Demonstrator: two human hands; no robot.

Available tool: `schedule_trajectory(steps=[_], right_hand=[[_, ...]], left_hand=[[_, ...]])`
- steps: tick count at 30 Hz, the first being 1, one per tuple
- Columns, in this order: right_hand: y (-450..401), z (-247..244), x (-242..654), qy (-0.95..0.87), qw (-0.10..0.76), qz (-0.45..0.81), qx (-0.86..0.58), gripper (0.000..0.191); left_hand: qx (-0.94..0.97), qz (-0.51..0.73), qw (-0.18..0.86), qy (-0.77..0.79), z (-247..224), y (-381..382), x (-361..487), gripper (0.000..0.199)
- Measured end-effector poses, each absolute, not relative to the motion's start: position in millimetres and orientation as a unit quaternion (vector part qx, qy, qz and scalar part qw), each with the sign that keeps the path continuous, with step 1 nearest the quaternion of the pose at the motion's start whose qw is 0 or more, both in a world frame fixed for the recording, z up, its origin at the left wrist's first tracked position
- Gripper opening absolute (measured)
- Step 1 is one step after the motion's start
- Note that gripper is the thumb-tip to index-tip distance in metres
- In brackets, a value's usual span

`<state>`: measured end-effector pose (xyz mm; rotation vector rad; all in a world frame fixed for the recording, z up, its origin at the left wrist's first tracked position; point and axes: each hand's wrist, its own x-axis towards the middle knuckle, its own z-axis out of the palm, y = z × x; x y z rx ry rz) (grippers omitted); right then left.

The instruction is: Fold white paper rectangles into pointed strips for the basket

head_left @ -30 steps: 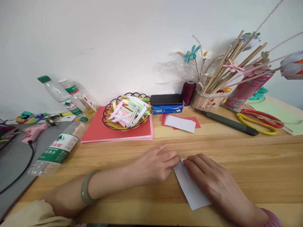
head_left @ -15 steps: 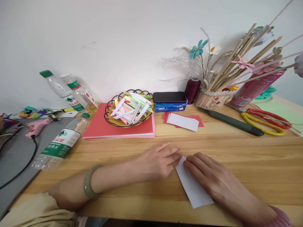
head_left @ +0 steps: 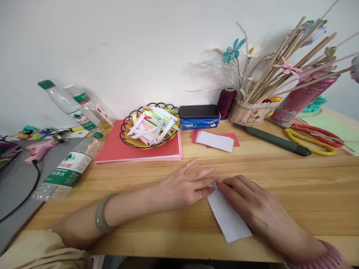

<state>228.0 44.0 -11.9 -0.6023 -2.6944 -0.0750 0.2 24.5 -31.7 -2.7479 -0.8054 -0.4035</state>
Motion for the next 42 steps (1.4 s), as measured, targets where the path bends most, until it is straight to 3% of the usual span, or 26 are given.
schedule_trajectory(steps=[9,20,30,42], right_hand=[[42.6,-9.5,226.5,-0.962,0.176,-0.120,-0.172,0.033],[41.7,-11.0,224.0,-0.965,0.170,-0.137,-0.146,0.033],[38.5,-11.9,222.6,-0.955,0.163,-0.185,-0.167,0.036],[39.4,-10.4,224.2,-0.956,0.184,-0.150,-0.170,0.037]], left_hand=[[-0.950,-0.119,0.097,-0.273,-28.5,23.9,1.4,0.029],[-0.957,-0.096,0.047,-0.268,-23.7,33.0,-1.7,0.028],[-0.948,-0.124,0.107,-0.272,-28.1,28.2,-1.5,0.028],[-0.956,-0.103,0.042,-0.271,-25.6,30.6,-6.1,0.031]])
